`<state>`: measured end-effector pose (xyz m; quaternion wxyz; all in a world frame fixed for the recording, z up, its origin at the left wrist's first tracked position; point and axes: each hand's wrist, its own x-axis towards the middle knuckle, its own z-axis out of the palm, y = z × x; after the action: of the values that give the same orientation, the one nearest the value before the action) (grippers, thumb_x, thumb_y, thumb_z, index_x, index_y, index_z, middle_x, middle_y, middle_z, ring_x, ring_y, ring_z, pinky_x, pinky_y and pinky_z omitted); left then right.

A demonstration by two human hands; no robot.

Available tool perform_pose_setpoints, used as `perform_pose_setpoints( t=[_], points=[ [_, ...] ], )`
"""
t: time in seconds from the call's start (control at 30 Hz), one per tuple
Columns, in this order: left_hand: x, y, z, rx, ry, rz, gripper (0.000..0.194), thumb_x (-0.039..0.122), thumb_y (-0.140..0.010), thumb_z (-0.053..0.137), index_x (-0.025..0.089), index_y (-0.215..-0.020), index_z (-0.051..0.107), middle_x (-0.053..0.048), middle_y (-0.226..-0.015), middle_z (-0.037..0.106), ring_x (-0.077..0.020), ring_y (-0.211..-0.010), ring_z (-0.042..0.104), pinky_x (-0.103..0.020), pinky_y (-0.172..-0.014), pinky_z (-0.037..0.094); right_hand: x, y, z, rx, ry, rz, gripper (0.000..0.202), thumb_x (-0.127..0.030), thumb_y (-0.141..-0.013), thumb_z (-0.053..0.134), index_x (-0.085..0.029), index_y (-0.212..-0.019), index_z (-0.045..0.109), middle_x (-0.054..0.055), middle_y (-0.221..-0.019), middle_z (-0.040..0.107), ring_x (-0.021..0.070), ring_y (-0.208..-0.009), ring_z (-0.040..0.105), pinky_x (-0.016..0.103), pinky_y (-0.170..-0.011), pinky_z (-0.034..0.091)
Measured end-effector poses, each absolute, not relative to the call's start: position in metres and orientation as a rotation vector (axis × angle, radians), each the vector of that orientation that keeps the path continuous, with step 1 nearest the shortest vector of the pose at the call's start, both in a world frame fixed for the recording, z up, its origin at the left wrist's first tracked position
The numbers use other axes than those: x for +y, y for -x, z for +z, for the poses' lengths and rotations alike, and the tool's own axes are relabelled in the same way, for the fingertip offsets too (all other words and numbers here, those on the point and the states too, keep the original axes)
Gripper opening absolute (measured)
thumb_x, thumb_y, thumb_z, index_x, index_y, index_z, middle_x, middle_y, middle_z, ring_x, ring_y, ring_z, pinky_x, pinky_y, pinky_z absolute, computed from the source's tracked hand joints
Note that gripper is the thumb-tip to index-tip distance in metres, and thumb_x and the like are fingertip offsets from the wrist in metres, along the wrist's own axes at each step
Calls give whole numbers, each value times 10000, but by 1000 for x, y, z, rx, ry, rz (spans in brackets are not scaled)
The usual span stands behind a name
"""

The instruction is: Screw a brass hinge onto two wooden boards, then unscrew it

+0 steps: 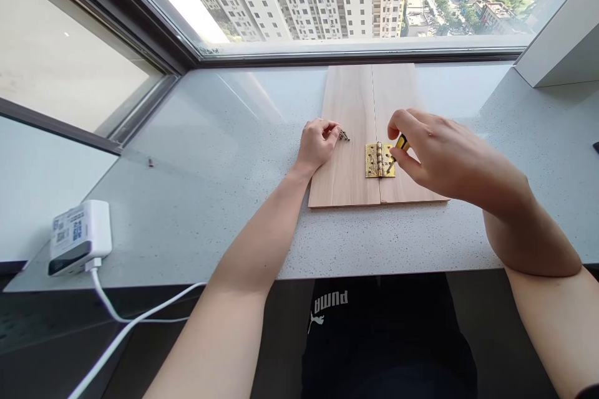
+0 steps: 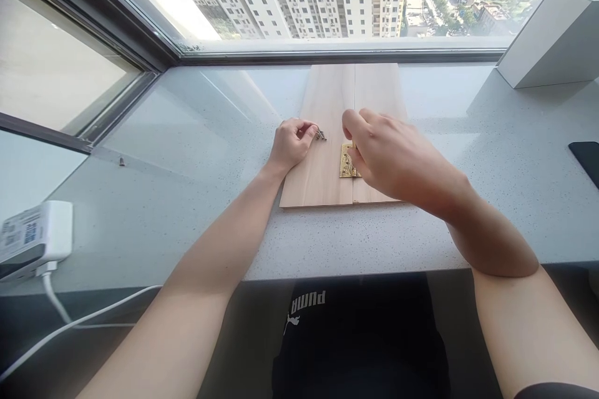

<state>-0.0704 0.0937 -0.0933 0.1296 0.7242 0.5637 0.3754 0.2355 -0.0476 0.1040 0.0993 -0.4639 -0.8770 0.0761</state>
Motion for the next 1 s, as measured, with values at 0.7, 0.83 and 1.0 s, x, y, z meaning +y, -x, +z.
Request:
perform_pose_setpoints(
  t=[0.7, 0.83, 1.0],
  points=[
    [93, 71, -91, 1628, -2121, 1085, 165, 318, -1150, 698, 241, -1073, 822, -122, -1122, 840, -325, -1137, 747, -534, -1095, 631, -50, -224, 106, -2511, 1546, 154, 321, -469, -1235, 526, -184, -1297, 657, 78, -869, 709, 228, -687, 529, 371, -671, 314],
    [93, 70, -91, 1630, -2116, 1072, 167, 310, -1155, 690, 239, -1067, 813, -124, -1123, 823, -327, -1138, 736, -533, -1096, 619, -47, -224, 110, -2523, 1663, 125, 315, -451, -1246, 527, -186, -1264, 697, 61, -776, 671, 228, -641, 498, 378, -678, 307],
    [92, 70, -90, 1639, -2112, 1064, 149, 299, -1161, 704, 237, -1074, 808, -117, -1123, 811, -315, -1126, 720, -501, -1091, 601, -42, -232, 101, -2553, 1351, 190, 171, -247, -1169, 592, -200, -1325, 643, 106, -1049, 766, 253, -833, 642, 386, -740, 417]
  ],
)
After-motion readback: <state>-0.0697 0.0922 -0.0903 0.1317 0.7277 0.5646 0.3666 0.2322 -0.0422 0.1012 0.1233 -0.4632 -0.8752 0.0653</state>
